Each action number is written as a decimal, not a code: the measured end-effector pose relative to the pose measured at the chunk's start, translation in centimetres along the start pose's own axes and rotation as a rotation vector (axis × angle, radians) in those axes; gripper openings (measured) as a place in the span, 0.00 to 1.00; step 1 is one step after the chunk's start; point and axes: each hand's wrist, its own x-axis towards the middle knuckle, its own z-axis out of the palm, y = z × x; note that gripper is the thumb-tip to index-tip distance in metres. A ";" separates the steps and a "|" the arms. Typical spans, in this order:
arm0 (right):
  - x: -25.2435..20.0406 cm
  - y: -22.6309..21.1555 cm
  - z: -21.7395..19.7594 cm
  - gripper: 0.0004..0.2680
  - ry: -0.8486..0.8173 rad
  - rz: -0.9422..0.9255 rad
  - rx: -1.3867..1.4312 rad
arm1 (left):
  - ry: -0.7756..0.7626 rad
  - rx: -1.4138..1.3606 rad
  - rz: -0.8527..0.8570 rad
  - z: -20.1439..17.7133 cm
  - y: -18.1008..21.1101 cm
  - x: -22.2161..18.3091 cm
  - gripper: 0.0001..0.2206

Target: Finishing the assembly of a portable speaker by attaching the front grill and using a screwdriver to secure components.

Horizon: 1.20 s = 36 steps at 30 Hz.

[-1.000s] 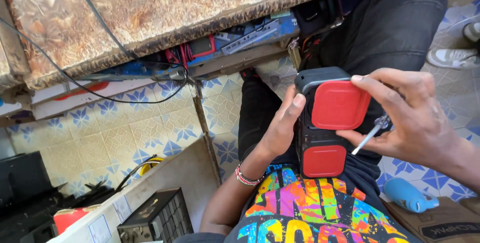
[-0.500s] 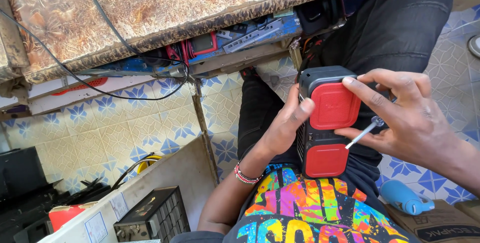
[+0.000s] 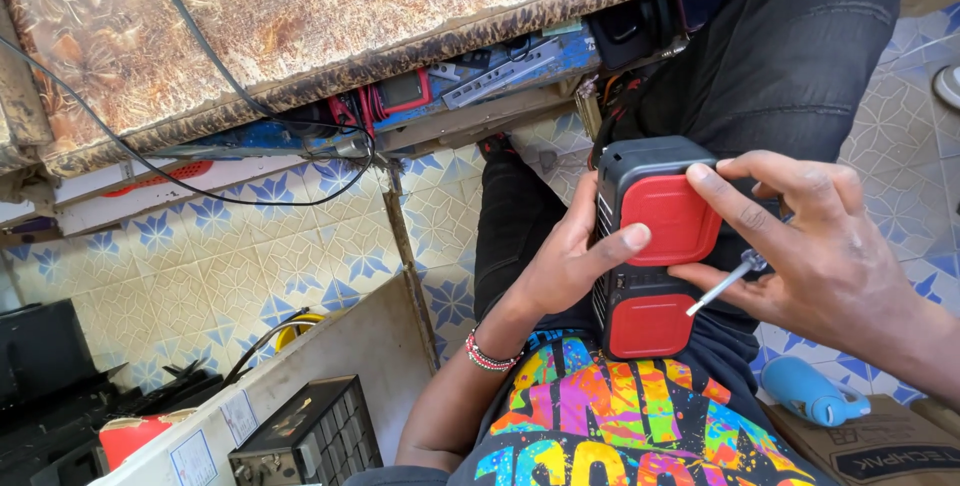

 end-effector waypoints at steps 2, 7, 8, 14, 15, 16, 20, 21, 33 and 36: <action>0.0 -0.1 -0.1 0.31 0.004 -0.003 -0.012 | 0.029 0.016 0.016 -0.3 -0.8 0.2 0.33; -0.2 -0.3 0.1 0.30 0.055 -0.022 -0.012 | 0.159 0.055 0.042 0.2 -0.9 0.3 0.30; -0.3 -0.3 0.2 0.30 0.064 -0.013 0.011 | 0.207 0.196 0.065 0.3 -0.9 0.3 0.31; -0.5 0.3 1.1 0.31 0.095 -0.015 0.112 | 0.255 0.235 0.121 0.6 -1.2 0.1 0.34; -0.4 0.5 1.2 0.31 0.125 -0.021 0.149 | 0.260 0.216 0.118 0.7 -1.2 0.1 0.34; -0.3 0.6 1.3 0.31 0.124 -0.023 0.149 | 0.262 0.216 0.118 0.6 -1.3 0.2 0.34; -0.1 0.3 1.2 0.31 0.088 0.090 0.392 | 0.216 0.136 0.110 0.3 -1.8 0.3 0.33; 0.1 0.3 1.0 0.31 0.069 0.131 0.483 | 0.213 0.133 0.096 0.3 -1.9 0.3 0.31; 4.4 1.2 0.3 0.36 -0.471 0.669 0.732 | 0.181 -0.061 0.040 -0.1 -3.1 1.6 0.32; 5.3 1.2 0.5 0.25 -0.663 0.781 0.872 | 0.156 -0.103 0.064 0.0 -2.9 1.7 0.30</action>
